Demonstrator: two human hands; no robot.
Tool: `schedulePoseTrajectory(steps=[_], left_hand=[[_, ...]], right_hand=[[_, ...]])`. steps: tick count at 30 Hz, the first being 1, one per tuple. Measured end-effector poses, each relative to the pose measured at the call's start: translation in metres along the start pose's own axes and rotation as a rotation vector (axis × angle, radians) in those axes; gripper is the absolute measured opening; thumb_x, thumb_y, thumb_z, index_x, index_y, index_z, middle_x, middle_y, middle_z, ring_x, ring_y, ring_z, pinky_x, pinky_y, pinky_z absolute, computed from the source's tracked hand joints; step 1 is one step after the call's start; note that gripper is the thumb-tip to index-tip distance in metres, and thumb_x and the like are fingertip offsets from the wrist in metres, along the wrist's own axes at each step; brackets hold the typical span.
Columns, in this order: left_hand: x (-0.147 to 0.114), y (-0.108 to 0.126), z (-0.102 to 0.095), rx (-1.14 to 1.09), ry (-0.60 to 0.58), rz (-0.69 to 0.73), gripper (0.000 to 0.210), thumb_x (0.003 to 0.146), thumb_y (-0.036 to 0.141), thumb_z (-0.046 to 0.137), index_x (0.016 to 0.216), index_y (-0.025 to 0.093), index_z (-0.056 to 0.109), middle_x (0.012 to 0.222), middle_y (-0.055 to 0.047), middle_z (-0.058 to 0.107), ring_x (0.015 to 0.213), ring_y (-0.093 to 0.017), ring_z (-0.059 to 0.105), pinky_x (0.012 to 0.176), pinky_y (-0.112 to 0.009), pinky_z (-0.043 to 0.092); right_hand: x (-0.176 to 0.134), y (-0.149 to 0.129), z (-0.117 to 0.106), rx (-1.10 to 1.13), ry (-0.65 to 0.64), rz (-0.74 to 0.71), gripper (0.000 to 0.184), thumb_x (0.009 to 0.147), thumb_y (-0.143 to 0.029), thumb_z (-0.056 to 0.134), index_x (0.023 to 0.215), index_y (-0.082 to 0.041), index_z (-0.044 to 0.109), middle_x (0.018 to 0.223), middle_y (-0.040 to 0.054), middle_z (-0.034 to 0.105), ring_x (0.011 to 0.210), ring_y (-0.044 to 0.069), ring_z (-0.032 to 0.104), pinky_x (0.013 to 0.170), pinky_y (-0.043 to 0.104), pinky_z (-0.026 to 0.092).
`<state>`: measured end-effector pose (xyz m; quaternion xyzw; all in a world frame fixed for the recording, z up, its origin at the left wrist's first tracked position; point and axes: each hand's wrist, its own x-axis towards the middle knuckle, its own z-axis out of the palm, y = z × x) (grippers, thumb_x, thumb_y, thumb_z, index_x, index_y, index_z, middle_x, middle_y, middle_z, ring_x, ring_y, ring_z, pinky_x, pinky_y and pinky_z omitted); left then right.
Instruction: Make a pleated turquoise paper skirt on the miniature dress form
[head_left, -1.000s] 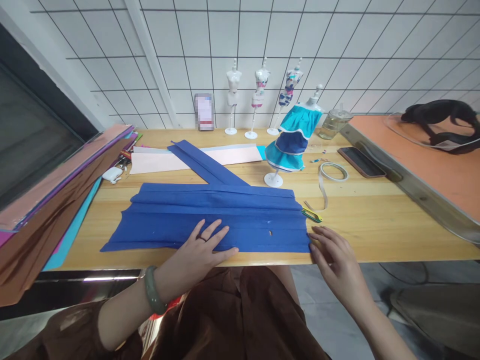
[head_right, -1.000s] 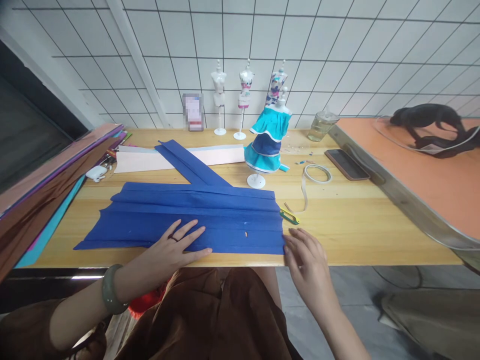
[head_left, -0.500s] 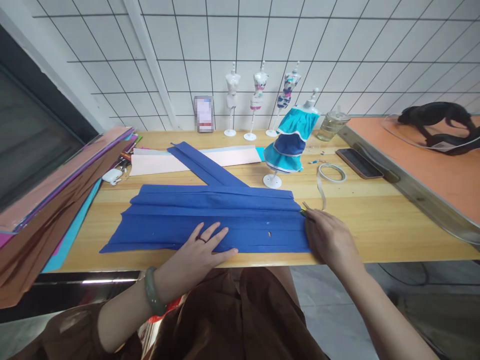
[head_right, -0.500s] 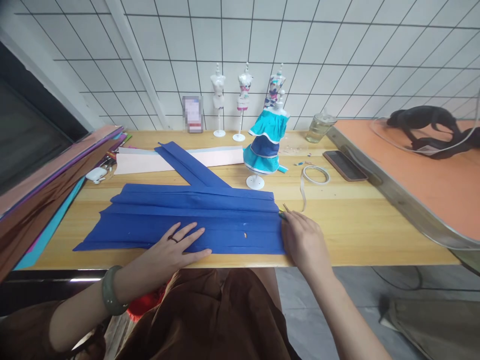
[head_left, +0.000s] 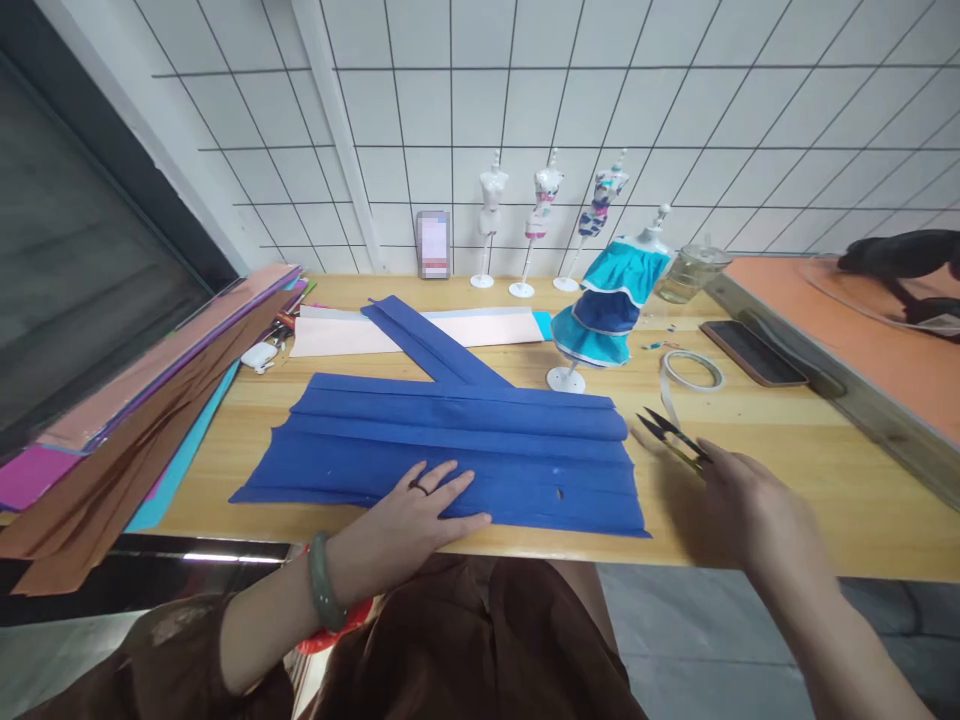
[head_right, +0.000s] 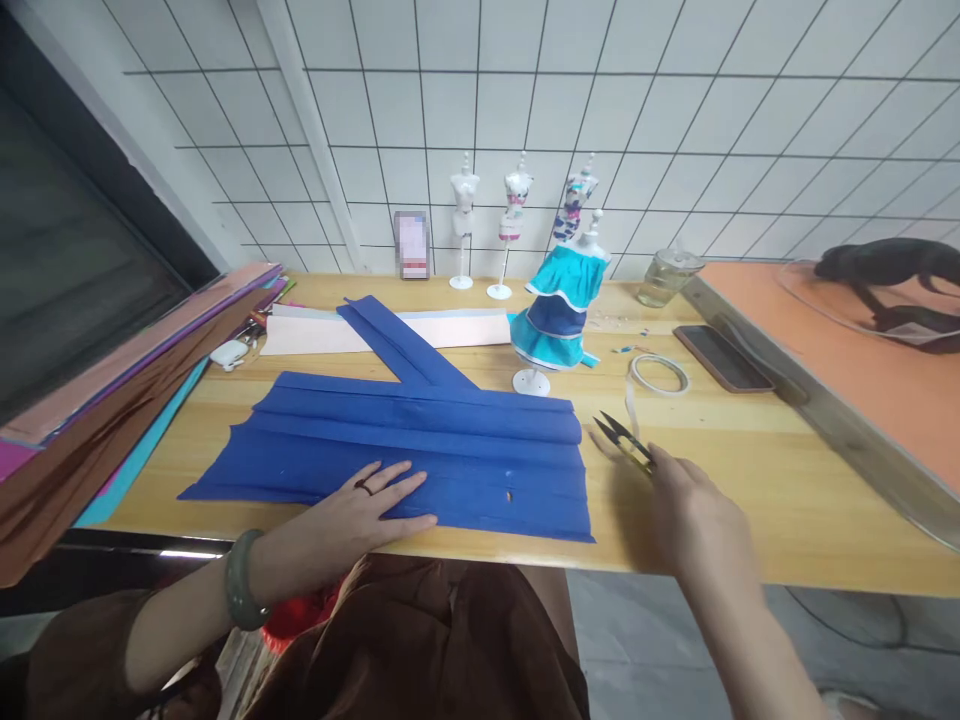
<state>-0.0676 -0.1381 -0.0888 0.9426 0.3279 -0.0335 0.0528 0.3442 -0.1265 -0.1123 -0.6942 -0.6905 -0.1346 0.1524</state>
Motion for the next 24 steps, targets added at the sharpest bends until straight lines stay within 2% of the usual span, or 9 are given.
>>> schedulePoseTrajectory(steps=[3, 5, 9, 11, 13, 16, 19, 22, 24], left_hand=[[0.000, -0.002, -0.010, -0.076, -0.050, 0.010, 0.068, 0.085, 0.008, 0.049, 0.142, 0.041, 0.029, 0.152, -0.009, 0.029, 0.138, -0.034, 0.028, 0.104, -0.053, 0.034], [0.002, -0.004, -0.021, -0.135, -0.108, 0.027, 0.071, 0.083, 0.007, 0.050, 0.142, 0.041, 0.029, 0.153, -0.008, 0.028, 0.139, -0.034, 0.028, 0.104, -0.051, 0.036], [0.014, -0.016, -0.053, -0.266, -0.196, 0.083, 0.057, 0.085, 0.012, 0.050, 0.137, 0.034, 0.042, 0.147, -0.008, 0.039, 0.135, -0.028, 0.037, 0.105, -0.040, 0.038], [0.026, -0.032, -0.067, -0.361, -0.172, 0.136, 0.046, 0.088, 0.021, 0.053, 0.133, 0.027, 0.049, 0.136, -0.006, 0.053, 0.126, -0.020, 0.049, 0.105, -0.030, 0.038], [0.043, -0.056, -0.073, -0.352, -0.079, 0.069, 0.038, 0.090, 0.022, 0.050, 0.128, 0.022, 0.054, 0.127, -0.005, 0.061, 0.118, -0.017, 0.055, 0.102, -0.027, 0.040], [0.075, -0.102, -0.068, -0.137, 0.014, -0.147, 0.037, 0.092, 0.019, 0.046, 0.128, 0.017, 0.053, 0.127, -0.008, 0.060, 0.117, -0.019, 0.054, 0.102, -0.030, 0.038], [0.110, -0.142, -0.055, -0.067, 0.026, -0.202, 0.041, 0.090, 0.016, 0.046, 0.131, 0.017, 0.048, 0.136, -0.012, 0.052, 0.127, -0.023, 0.044, 0.105, -0.036, 0.035], [0.140, -0.161, -0.047, -0.016, -0.030, -0.203, 0.044, 0.088, 0.014, 0.049, 0.131, 0.021, 0.047, 0.138, -0.011, 0.049, 0.130, -0.026, 0.040, 0.103, -0.041, 0.035], [0.154, -0.165, -0.047, 0.016, -0.081, -0.197, 0.044, 0.086, 0.017, 0.053, 0.129, 0.023, 0.050, 0.130, -0.012, 0.055, 0.123, -0.026, 0.046, 0.099, -0.042, 0.037]], right_hand=[[-0.010, 0.006, -0.006, 0.083, 0.048, 0.051, 0.030, 0.089, -0.027, 0.041, 0.111, -0.016, 0.059, 0.084, 0.0090, 0.072, 0.075, 0.023, 0.069, 0.057, 0.028, 0.049], [-0.018, -0.004, -0.010, 0.277, 0.057, 0.005, 0.030, 0.089, -0.030, 0.045, 0.114, -0.019, 0.058, 0.081, 0.0051, 0.072, 0.077, 0.020, 0.070, 0.065, 0.026, 0.053], [-0.034, -0.041, -0.009, 0.608, 0.042, -0.163, 0.031, 0.092, -0.026, 0.042, 0.121, -0.024, 0.054, 0.105, 0.0067, 0.067, 0.089, 0.018, 0.068, 0.076, 0.026, 0.054], [-0.039, -0.055, -0.001, 0.647, 0.059, -0.215, 0.032, 0.092, -0.023, 0.042, 0.123, -0.024, 0.052, 0.109, 0.0077, 0.065, 0.096, 0.019, 0.066, 0.078, 0.026, 0.054], [-0.042, -0.060, 0.010, 0.651, 0.075, -0.243, 0.035, 0.093, -0.019, 0.042, 0.126, -0.024, 0.049, 0.110, 0.0082, 0.064, 0.098, 0.018, 0.065, 0.077, 0.026, 0.054], [-0.044, -0.058, 0.026, 0.630, 0.120, -0.259, 0.037, 0.093, -0.017, 0.042, 0.129, -0.024, 0.047, 0.113, 0.0097, 0.061, 0.100, 0.019, 0.064, 0.077, 0.026, 0.054], [-0.045, -0.052, 0.034, 0.597, 0.138, -0.332, 0.040, 0.092, -0.016, 0.043, 0.131, -0.022, 0.046, 0.115, 0.0105, 0.061, 0.101, 0.019, 0.063, 0.078, 0.025, 0.055], [-0.045, -0.048, 0.036, 0.569, 0.138, -0.404, 0.044, 0.091, -0.015, 0.044, 0.135, -0.021, 0.043, 0.116, 0.0107, 0.061, 0.101, 0.019, 0.064, 0.078, 0.023, 0.055], [-0.044, -0.047, 0.036, 0.559, 0.147, -0.408, 0.045, 0.091, -0.015, 0.043, 0.135, -0.020, 0.043, 0.117, 0.0106, 0.061, 0.101, 0.019, 0.064, 0.078, 0.023, 0.055]])
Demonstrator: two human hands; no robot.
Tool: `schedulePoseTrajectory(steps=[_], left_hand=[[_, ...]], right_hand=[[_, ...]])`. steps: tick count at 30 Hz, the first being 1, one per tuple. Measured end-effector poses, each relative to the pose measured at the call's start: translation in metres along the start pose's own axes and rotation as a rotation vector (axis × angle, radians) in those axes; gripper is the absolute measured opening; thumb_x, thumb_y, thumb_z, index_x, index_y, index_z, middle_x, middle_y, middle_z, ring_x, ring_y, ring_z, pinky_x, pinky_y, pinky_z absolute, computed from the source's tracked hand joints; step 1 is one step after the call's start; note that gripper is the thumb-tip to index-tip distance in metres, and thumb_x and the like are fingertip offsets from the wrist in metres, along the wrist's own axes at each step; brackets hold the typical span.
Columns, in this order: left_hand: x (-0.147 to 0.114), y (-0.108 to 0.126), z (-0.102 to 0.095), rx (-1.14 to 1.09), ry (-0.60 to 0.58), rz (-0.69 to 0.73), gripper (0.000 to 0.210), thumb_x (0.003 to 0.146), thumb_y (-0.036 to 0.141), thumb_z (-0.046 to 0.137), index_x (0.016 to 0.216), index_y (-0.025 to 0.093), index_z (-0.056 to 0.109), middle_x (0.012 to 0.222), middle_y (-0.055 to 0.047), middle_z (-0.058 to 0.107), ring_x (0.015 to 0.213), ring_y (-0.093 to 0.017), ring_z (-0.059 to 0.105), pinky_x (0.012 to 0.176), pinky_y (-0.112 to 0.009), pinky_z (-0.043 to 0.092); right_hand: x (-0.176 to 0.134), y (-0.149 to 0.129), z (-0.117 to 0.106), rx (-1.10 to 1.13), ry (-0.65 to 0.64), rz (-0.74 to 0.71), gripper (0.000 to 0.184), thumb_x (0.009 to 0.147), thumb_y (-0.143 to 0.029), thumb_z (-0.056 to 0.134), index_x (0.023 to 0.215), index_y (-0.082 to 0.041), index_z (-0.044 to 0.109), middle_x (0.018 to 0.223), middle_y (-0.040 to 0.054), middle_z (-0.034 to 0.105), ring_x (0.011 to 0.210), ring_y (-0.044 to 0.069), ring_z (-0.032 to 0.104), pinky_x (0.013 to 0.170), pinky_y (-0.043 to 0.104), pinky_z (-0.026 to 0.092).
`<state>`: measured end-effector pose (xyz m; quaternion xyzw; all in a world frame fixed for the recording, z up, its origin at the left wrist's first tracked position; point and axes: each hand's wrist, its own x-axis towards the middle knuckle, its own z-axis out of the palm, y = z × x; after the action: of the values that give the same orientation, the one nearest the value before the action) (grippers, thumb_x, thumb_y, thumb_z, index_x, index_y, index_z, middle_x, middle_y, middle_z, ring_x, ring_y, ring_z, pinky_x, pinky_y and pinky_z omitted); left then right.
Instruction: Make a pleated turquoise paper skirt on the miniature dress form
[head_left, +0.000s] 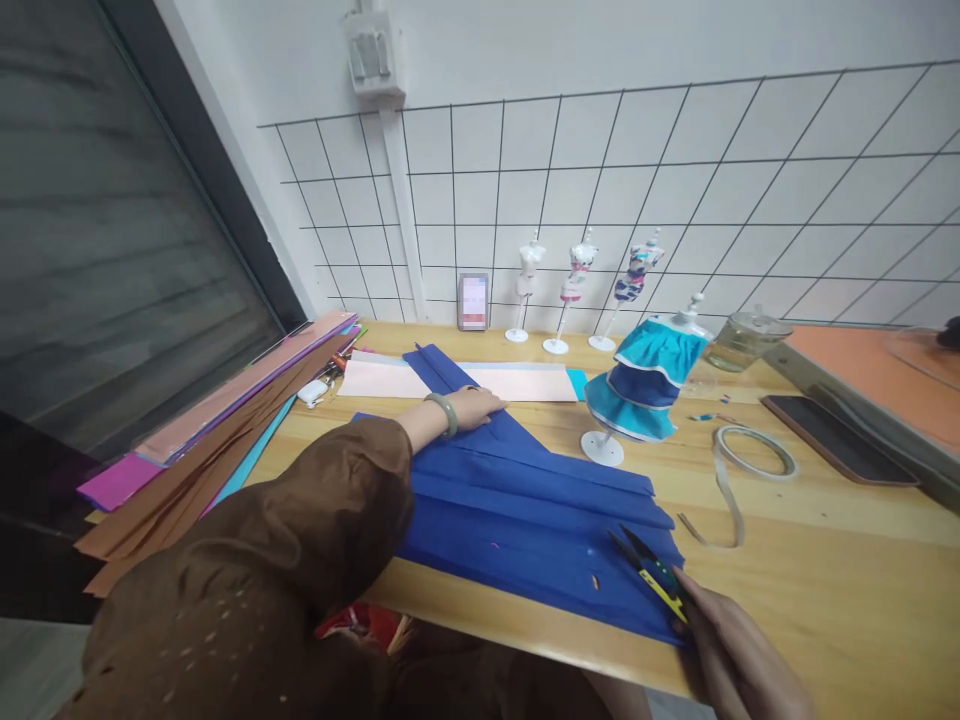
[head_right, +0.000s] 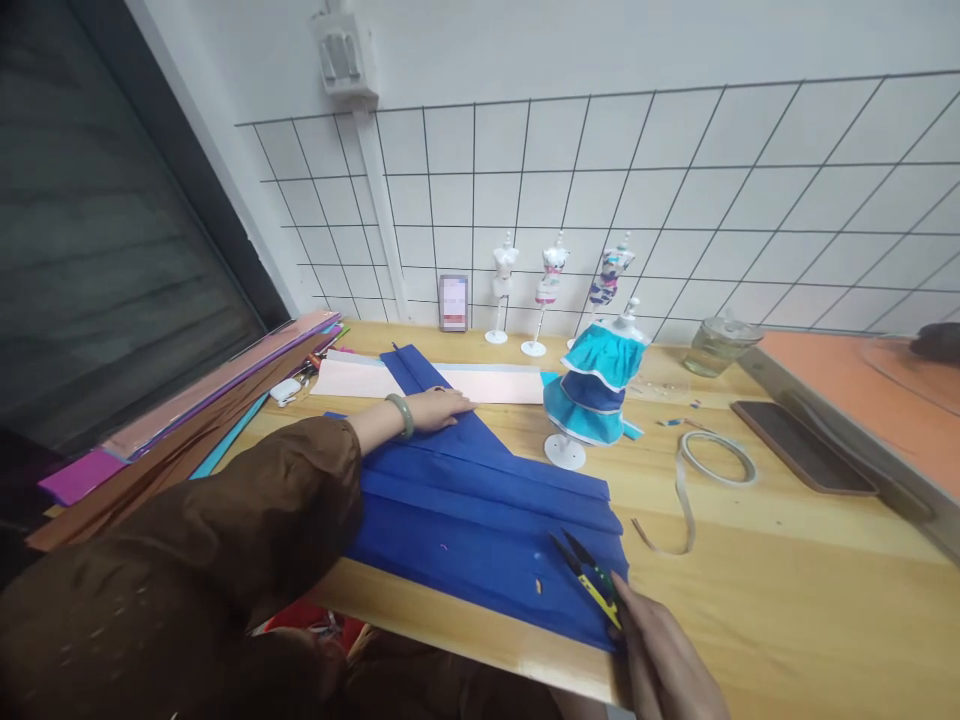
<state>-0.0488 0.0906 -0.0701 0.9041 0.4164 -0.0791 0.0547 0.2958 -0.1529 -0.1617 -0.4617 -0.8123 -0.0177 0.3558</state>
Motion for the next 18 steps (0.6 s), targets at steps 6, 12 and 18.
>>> schedulePoseTrajectory(steps=[6, 12, 18], left_hand=[[0.016, 0.004, -0.013, 0.112, -0.091, -0.015, 0.040, 0.078, 0.025, 0.061, 0.117, 0.027, 0.060, 0.112, -0.013, 0.059, 0.116, -0.034, 0.046, 0.093, -0.050, 0.037], [0.025, 0.020, -0.018, 0.150, -0.156, -0.003, 0.041, 0.072, 0.016, 0.065, 0.111, 0.028, 0.062, 0.112, -0.009, 0.061, 0.115, -0.029, 0.047, 0.094, -0.046, 0.040], [0.022, 0.024, -0.025, 0.181, -0.189, -0.057, 0.031, 0.089, 0.033, 0.055, 0.115, 0.016, 0.056, 0.120, -0.009, 0.056, 0.107, -0.022, 0.056, 0.091, -0.045, 0.047]], right_hand=[[0.002, -0.002, 0.003, -0.024, -0.001, 0.022, 0.040, 0.092, -0.017, 0.041, 0.131, -0.020, 0.046, 0.113, 0.0103, 0.063, 0.098, 0.019, 0.066, 0.075, 0.022, 0.056], [0.002, -0.001, 0.006, -0.048, 0.019, 0.019, 0.038, 0.093, -0.019, 0.039, 0.130, -0.020, 0.046, 0.112, 0.0111, 0.064, 0.098, 0.019, 0.066, 0.077, 0.024, 0.057], [0.004, -0.002, 0.006, 0.000, 0.044, 0.041, 0.036, 0.092, -0.021, 0.041, 0.127, -0.021, 0.049, 0.110, 0.0105, 0.066, 0.095, 0.019, 0.067, 0.075, 0.024, 0.057]])
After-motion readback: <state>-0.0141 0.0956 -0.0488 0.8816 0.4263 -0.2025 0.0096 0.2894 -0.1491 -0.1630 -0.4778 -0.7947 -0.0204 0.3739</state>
